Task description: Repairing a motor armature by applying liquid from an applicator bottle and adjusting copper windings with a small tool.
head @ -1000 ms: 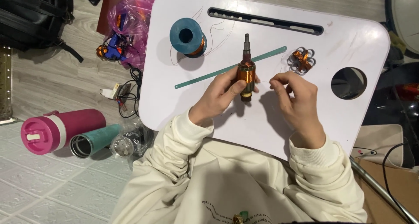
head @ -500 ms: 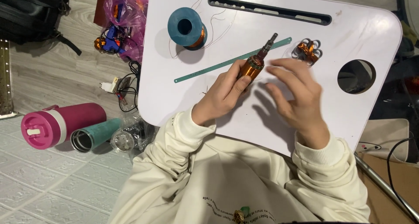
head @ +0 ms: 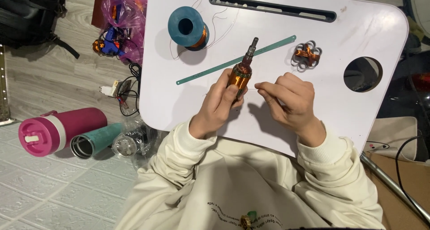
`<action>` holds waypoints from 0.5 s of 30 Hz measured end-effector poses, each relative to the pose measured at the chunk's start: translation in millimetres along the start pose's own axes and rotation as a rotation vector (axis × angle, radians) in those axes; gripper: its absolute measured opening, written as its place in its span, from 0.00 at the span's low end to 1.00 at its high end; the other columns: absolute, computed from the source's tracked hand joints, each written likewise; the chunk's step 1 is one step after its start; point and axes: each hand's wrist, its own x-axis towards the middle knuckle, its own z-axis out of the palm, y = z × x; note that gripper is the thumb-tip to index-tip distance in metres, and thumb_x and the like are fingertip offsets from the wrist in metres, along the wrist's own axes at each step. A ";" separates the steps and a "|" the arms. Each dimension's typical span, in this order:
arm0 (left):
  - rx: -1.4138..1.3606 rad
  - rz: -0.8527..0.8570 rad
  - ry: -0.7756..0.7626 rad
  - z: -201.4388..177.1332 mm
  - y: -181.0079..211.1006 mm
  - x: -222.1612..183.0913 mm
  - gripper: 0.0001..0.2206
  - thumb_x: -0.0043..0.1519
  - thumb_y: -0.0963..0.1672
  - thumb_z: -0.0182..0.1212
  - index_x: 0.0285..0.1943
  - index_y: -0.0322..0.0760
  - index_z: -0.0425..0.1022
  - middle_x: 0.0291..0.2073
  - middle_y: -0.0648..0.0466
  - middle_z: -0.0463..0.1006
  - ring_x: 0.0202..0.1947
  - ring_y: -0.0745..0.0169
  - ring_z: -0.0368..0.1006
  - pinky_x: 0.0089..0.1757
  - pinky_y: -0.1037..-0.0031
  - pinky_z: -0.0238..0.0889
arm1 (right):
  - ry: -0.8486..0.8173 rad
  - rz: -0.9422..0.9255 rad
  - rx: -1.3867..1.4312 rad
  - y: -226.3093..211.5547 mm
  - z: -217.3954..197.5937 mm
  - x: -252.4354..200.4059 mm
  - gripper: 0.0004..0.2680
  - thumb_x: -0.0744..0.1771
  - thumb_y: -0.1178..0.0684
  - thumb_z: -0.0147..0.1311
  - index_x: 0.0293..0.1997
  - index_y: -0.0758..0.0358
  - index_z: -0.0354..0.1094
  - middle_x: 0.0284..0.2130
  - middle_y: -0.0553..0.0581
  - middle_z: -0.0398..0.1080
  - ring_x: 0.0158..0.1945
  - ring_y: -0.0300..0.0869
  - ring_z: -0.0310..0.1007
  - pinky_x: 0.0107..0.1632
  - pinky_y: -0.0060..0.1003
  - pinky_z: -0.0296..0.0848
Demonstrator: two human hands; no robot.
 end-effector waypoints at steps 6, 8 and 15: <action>-0.159 -0.056 -0.014 -5.9 -5.8 -5.9 0.19 0.72 0.51 0.36 0.56 0.30 0.61 0.25 0.54 0.63 0.20 0.72 0.61 0.26 0.80 0.61 | -0.054 0.030 0.142 -1.5 1.0 1.5 0.04 0.68 0.60 0.57 0.35 0.65 0.78 0.12 0.51 0.57 0.17 0.42 0.55 0.23 0.34 0.63; -0.228 -0.066 -0.014 -3.4 -11.7 -7.8 0.19 0.72 0.51 0.36 0.57 0.30 0.61 0.26 0.55 0.63 0.21 0.73 0.61 0.26 0.80 0.61 | -0.070 0.060 0.178 -2.6 2.0 1.8 0.04 0.68 0.60 0.57 0.35 0.65 0.77 0.12 0.52 0.56 0.17 0.43 0.54 0.23 0.35 0.62; -0.404 -0.076 -0.059 7.8 -12.8 -9.9 0.21 0.67 0.51 0.43 0.58 0.28 0.61 0.27 0.55 0.61 0.20 0.73 0.58 0.25 0.78 0.59 | -0.059 0.153 0.321 1.2 6.3 0.6 0.06 0.68 0.61 0.55 0.33 0.67 0.76 0.10 0.51 0.53 0.16 0.37 0.47 0.22 0.33 0.54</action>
